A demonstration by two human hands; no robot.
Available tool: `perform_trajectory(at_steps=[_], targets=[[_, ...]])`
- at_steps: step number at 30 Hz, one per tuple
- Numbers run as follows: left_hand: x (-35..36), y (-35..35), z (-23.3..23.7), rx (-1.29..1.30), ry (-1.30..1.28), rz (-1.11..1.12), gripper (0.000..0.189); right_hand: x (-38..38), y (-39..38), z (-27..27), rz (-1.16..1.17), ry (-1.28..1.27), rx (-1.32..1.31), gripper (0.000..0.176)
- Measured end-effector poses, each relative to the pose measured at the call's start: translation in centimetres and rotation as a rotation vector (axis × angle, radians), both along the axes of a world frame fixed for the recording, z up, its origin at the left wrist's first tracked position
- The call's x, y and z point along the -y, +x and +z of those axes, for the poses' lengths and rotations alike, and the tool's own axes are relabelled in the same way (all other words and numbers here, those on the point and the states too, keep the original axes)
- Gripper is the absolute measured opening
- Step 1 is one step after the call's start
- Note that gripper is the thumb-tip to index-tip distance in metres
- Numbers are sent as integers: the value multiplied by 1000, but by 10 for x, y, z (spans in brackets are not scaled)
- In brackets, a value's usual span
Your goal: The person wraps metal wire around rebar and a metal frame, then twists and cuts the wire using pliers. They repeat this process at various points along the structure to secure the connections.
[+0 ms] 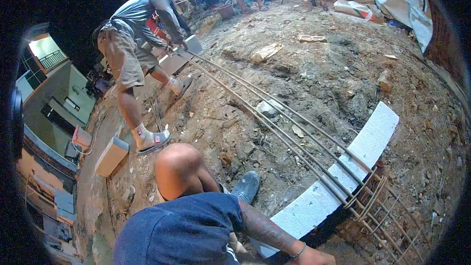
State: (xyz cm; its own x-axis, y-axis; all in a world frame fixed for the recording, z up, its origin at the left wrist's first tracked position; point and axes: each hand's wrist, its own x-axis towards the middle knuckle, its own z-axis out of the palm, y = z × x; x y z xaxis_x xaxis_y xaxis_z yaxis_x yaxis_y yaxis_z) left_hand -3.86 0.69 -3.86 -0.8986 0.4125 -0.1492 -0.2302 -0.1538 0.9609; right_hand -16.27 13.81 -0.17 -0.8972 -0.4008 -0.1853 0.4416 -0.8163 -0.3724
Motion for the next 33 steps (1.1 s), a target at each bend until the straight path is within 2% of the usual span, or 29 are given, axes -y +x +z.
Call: perform_trajectory(at_steps=[2, 4, 6, 7, 9, 13, 15, 19, 22, 24, 28, 29, 30, 31, 32, 33], targets=[[0, 0, -2, -14, -29, 50, 43, 0, 1, -2, 55, -117, -42, 27], [-5, -2, -12, -29, -58, 99, 40, 0, 1, -2, 53, -89, -49, 28], [-14, -3, -26, -240, -141, 286, 42, 1, 2, -2, 52, -62, -57, 29], [-15, -4, -34, -239, -141, 286, 42, 2, 3, -1, 41, -51, -51, 29], [-7, 2, -11, 115, 117, 125, 39, 2, 3, -1, 29, -39, -45, 29], [-13, -4, -28, 139, 174, 93, 43, -1, -2, -6, 64, -55, -15, 30], [-18, -9, -37, -127, 28, 234, 48, -1, -1, -8, 66, -56, -14, 30], [-17, -8, -37, -69, 95, 266, 55, 3, 2, 0, 13, 48, 22, 31], [-18, -7, -38, -119, -53, 216, 53, -4, -5, -7, 31, 114, 21, 35], [-29, -8, -49, -410, -376, 328, 45, -5, -6, -8, 57, 114, 7, 39], [-54, 4, -75, -588, -489, 367, 40, 5, -2, 0, -78, 271, 58, 42], [-66, 6, -87, -639, -493, 467, 39, 5, 0, 0, -129, 311, 51, 42], [-71, 7, -83, -689, -493, 567, 38, 0, -2, -10, -75, 214, 1, 40], [-71, 11, -82, -689, -474, 561, 38, -6, -6, -21, -58, 262, -14, 39], [-60, 19, -59, -481, -387, 515, 38, -19, -26, -61, 6, 268, -138, 19], [-53, 21, -41, -279, -285, 448, 38, -30, -26, -64, 68, 246, -191, 18]])
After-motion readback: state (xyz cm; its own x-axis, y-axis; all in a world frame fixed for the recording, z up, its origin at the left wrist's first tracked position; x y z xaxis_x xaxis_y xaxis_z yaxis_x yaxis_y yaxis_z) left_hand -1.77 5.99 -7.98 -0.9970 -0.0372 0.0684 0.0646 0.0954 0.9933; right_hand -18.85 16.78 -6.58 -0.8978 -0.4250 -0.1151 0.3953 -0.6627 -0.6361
